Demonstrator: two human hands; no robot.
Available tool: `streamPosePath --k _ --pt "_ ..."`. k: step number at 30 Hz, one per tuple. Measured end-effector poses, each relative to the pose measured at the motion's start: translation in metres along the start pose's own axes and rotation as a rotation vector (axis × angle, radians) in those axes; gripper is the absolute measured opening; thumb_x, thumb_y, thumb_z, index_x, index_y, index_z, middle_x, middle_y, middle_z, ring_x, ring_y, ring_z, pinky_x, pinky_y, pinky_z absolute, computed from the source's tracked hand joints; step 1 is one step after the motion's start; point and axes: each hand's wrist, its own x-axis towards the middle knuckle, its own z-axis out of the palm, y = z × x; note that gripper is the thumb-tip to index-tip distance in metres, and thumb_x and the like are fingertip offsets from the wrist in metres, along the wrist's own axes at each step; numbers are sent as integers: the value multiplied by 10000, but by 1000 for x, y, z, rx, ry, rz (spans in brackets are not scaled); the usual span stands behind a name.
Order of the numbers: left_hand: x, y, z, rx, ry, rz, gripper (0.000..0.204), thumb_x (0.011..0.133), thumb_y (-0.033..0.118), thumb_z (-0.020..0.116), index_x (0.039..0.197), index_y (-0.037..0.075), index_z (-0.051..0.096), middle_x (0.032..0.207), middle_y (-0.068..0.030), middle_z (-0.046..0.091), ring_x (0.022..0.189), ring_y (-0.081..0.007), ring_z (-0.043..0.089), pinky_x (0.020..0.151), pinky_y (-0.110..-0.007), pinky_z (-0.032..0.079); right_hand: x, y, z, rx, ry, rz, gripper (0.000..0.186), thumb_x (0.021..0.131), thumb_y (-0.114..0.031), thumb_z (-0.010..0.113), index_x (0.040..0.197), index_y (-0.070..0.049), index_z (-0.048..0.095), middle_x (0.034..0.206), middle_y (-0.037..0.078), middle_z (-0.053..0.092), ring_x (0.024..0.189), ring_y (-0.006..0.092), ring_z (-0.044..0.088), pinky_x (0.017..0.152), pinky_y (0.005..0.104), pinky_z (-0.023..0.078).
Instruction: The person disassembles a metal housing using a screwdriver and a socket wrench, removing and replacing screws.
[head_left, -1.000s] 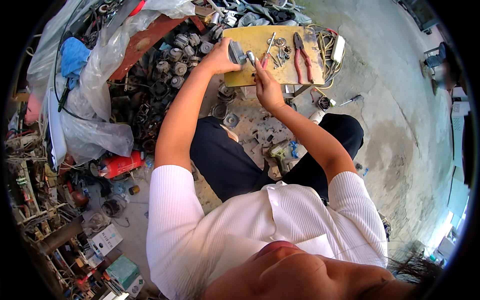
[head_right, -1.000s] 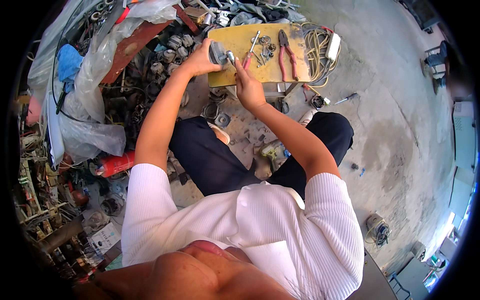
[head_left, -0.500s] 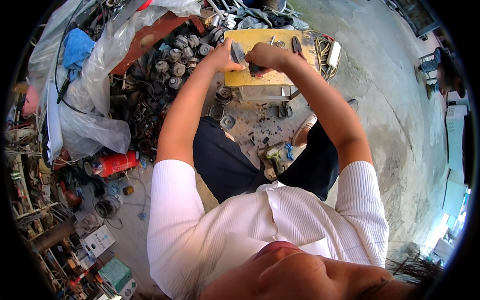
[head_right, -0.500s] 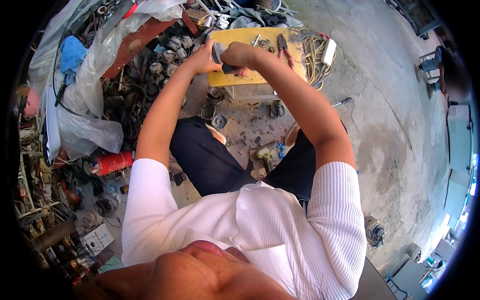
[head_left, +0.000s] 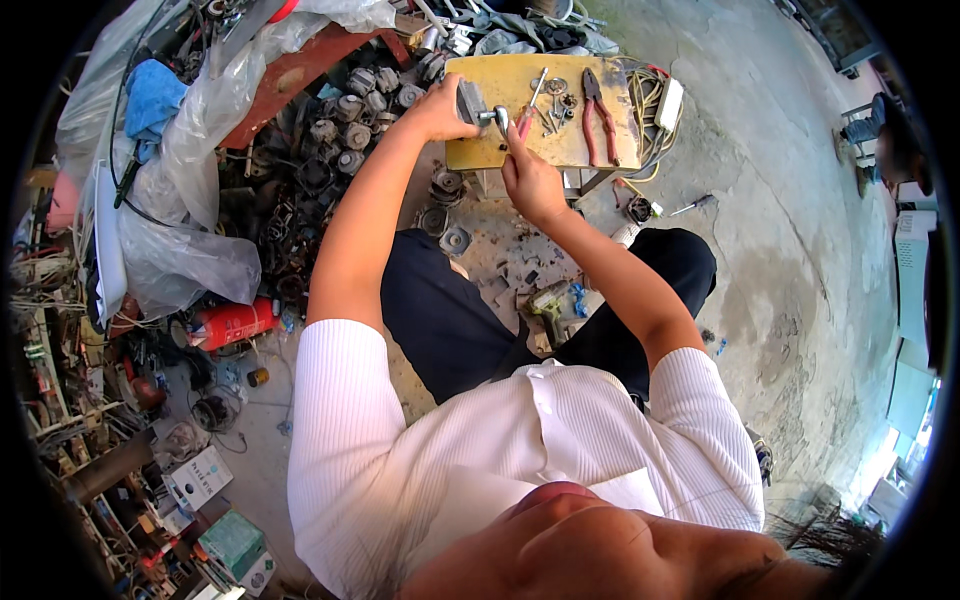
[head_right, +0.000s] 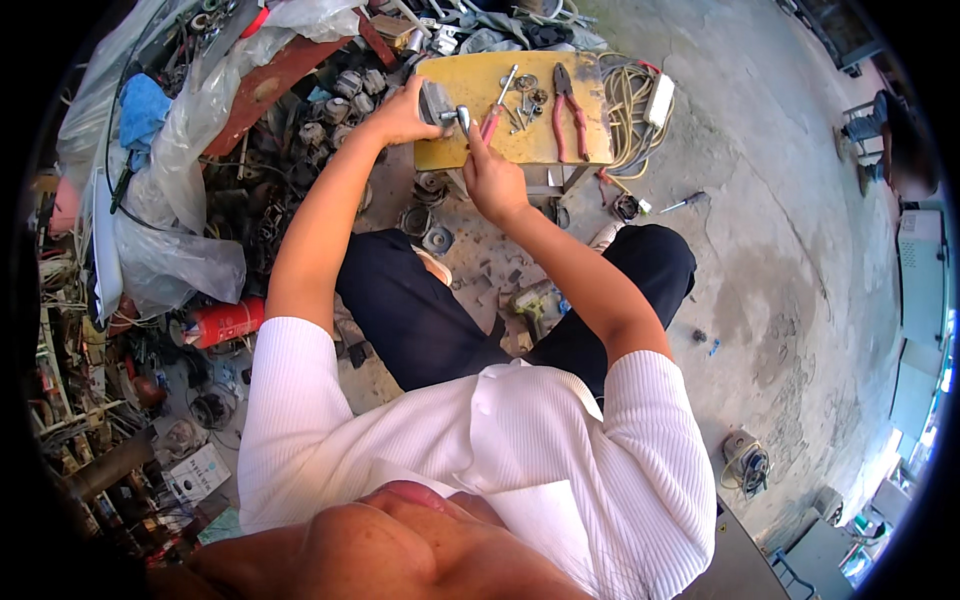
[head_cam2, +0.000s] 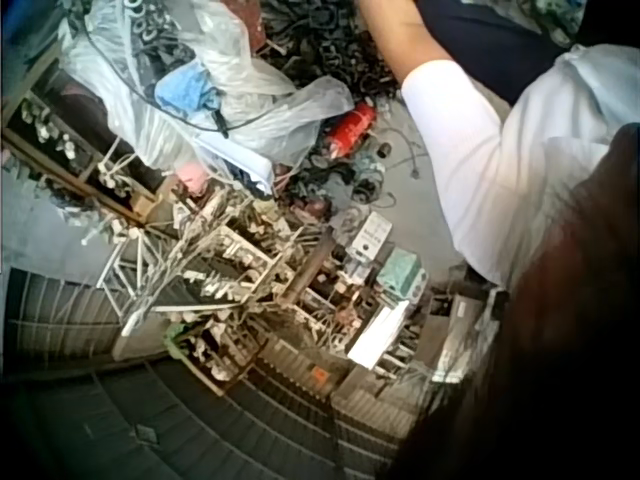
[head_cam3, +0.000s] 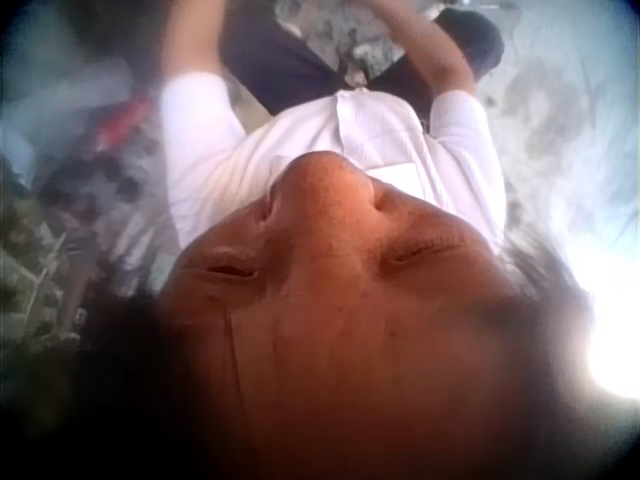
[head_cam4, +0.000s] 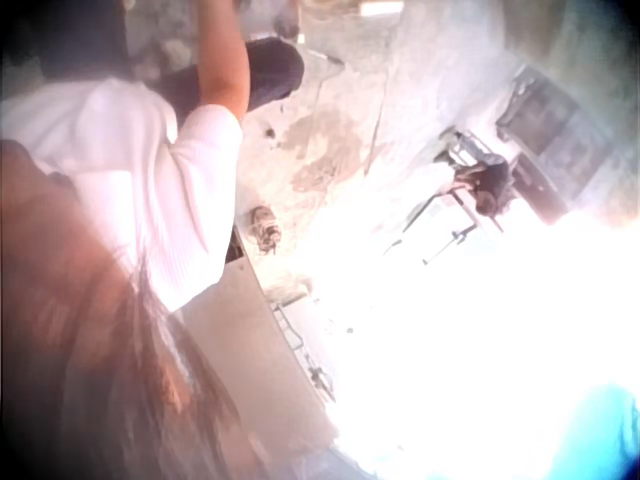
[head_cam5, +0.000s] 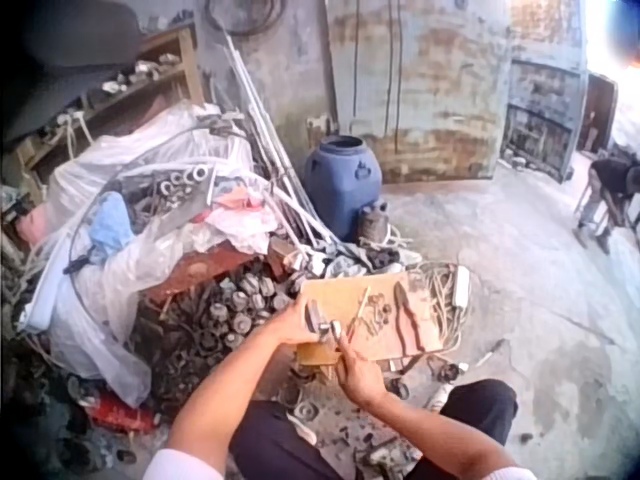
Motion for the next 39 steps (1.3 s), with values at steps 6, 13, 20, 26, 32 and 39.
streamPosePath --k 6,13,20,26,32,39 --pt "-4 11 -7 58 -10 3 1080 562 480 865 1419 110 322 1346 -252 506 1256 -375 513 1038 -434 417 51 -16 -52 276 -386 226 333 871 -206 508 1070 33 627 828 255 672 755 417 663 708 481 524" --pt "-5 3 -4 76 -44 -16 1089 579 516 846 1430 108 302 1372 -229 493 1280 -370 489 1063 -468 358 132 -61 -91 271 -839 472 278 884 -227 601 824 42 639 759 129 678 553 183 648 462 276 534" --pt "-6 8 -5 99 -13 -2 1091 588 525 843 1433 109 294 1393 -227 472 1298 -369 468 1070 -483 335 156 -81 -99 179 -923 503 238 873 -230 603 812 -1 614 746 97 666 549 155 665 426 239 525" --pt "-5 4 -3 55 -35 -7 1108 569 530 847 1432 115 291 1388 -219 479 1299 -358 471 1084 -488 308 69 -33 -57 -116 -385 -85 255 820 -167 573 872 77 625 747 240 660 652 348 679 648 451 546" --pt "-4 7 -3 15 7 10 1056 572 470 869 1410 106 340 1346 -234 521 1242 -376 528 1022 -423 429 3 -9 -11 -110 -5 -100 590 884 -159 559 1433 -25 390 823 172 655 674 345 653 583 451 518" --pt "-4 5 -8 -81 -22 21 1090 567 502 881 1404 68 333 1338 -261 507 1247 -360 525 1029 -409 425 -4 -1 3 46 213 -37 538 908 -163 561 1432 -117 448 935 154 673 726 355 656 633 437 524"
